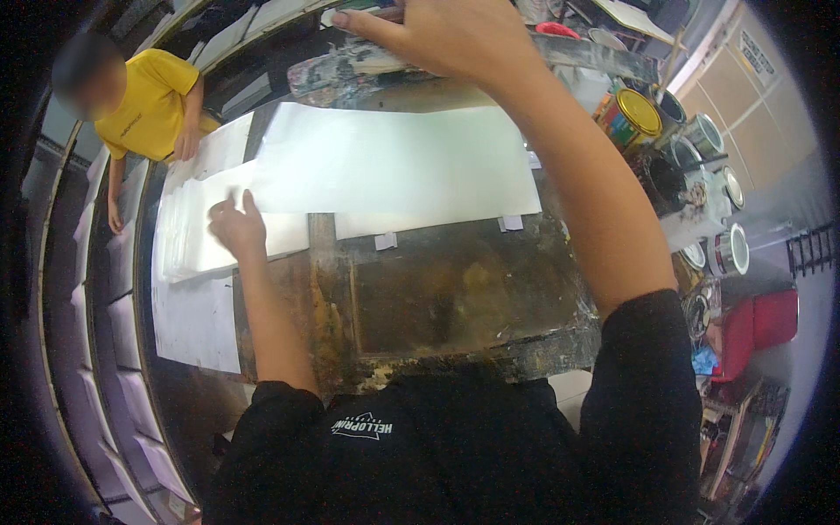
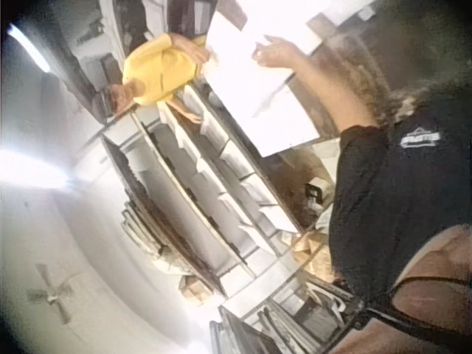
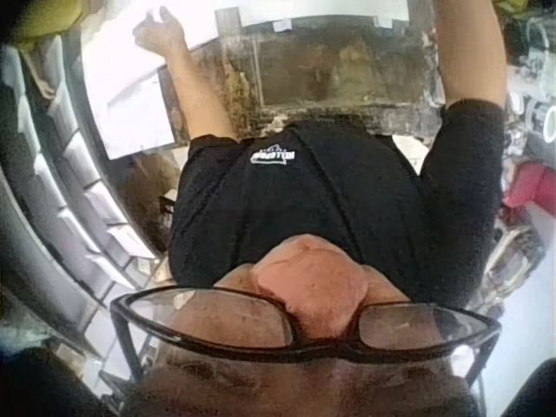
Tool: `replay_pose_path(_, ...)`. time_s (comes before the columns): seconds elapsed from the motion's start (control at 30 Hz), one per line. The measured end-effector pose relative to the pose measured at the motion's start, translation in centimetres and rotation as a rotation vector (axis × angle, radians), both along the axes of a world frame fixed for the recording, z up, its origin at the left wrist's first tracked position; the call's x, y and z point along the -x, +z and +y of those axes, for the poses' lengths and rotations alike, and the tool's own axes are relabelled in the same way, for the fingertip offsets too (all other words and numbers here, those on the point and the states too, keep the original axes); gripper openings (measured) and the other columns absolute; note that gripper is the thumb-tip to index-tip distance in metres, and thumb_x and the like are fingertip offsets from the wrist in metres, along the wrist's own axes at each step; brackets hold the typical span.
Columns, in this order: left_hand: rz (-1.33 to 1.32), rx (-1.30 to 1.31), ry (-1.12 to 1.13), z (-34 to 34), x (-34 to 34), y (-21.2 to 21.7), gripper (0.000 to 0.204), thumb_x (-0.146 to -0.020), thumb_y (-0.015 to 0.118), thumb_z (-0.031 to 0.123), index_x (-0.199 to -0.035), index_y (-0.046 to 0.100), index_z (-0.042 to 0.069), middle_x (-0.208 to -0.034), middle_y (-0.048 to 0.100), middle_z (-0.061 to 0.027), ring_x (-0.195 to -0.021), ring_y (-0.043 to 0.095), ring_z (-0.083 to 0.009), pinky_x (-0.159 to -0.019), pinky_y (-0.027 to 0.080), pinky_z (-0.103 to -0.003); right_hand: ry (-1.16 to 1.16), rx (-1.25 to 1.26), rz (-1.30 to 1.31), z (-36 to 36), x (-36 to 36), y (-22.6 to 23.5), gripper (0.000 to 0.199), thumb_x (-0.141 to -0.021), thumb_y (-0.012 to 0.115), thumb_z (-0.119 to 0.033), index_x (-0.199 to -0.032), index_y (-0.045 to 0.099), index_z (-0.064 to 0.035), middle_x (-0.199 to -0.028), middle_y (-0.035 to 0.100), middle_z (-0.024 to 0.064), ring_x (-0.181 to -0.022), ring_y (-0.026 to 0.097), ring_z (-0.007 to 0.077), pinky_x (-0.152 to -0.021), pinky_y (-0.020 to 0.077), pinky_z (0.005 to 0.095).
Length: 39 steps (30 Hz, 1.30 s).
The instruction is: The person repeatedly places white paper sheets under a screen printing frame, uses a squeegee to pull ink across the screen, and removes the printed sheets. A coworker in a yellow shirt assists by handling printed sheets nearby.
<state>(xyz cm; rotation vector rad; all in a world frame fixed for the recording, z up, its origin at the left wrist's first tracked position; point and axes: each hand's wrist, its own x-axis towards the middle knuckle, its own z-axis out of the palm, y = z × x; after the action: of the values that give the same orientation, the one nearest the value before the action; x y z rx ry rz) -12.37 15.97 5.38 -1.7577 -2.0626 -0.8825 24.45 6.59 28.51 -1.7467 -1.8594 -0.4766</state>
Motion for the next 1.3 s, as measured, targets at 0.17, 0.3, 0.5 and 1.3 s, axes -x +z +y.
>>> replay_pose_path(0.17, -0.325, 0.134, -0.895, -7.8, -14.0, 0.9, 0.050, -0.104, 0.065, 0.019, -0.150, 0.055, 0.003, -0.161, 0.046, -0.0217, -0.151, 0.039, -0.0401, -0.126, 0.029, -0.057, 0.008, 0.037, 0.004, 0.3, -0.7, 0.5, 0.081, -0.098, 0.051, -0.070, -0.066, 0.073, 0.0010, -0.067, 0.069, 0.0224, -0.072, 0.071, 0.0397, -0.070, 0.0529, 0.0502)
replay_pose_path(0.3, 0.052, 0.335, -1.030, -13.4, -25.3, -7.2, 0.064, -0.110, 0.049, 0.044, -0.161, 0.043, 0.007, -0.169, 0.034, -0.0226, -0.160, 0.024, -0.0433, -0.127, 0.010, -0.068, -0.001, 0.071, 0.010, 1.3, -0.1, 0.9, 0.084, -0.100, 0.046, -0.072, -0.068, 0.074, 0.0015, -0.068, 0.069, 0.0226, -0.070, 0.070, 0.0384, -0.070, 0.0533, 0.0501)
replay_pose_path(0.5, 0.073, 0.343, -0.988, -15.0, -27.4, -8.3, 0.061, -0.111, 0.044, 0.040, -0.163, 0.041, 0.008, -0.171, 0.030, -0.0225, -0.160, 0.021, -0.0463, -0.127, 0.007, -0.068, -0.113, 0.142, 0.032, 0.3, 0.1, 2.5, 0.089, -0.100, 0.042, -0.076, -0.069, 0.073, 0.0016, -0.074, 0.072, 0.0242, -0.073, 0.071, 0.0374, -0.072, 0.0554, 0.0494)
replay_pose_path(1.3, 0.141, 0.393, -1.110, -14.6, -29.2, -6.8, 0.121, -0.088, 0.042, 0.092, -0.161, 0.036, -0.004, -0.170, 0.026, -0.0309, -0.160, 0.018, -0.0490, -0.127, 0.001, -0.068, 0.001, -0.016, -0.025, 2.6, -1.7, 1.6, 0.092, -0.100, 0.040, -0.077, -0.074, 0.075, 0.0041, -0.078, 0.073, 0.0265, -0.081, 0.073, 0.0409, -0.080, 0.0573, 0.0506)
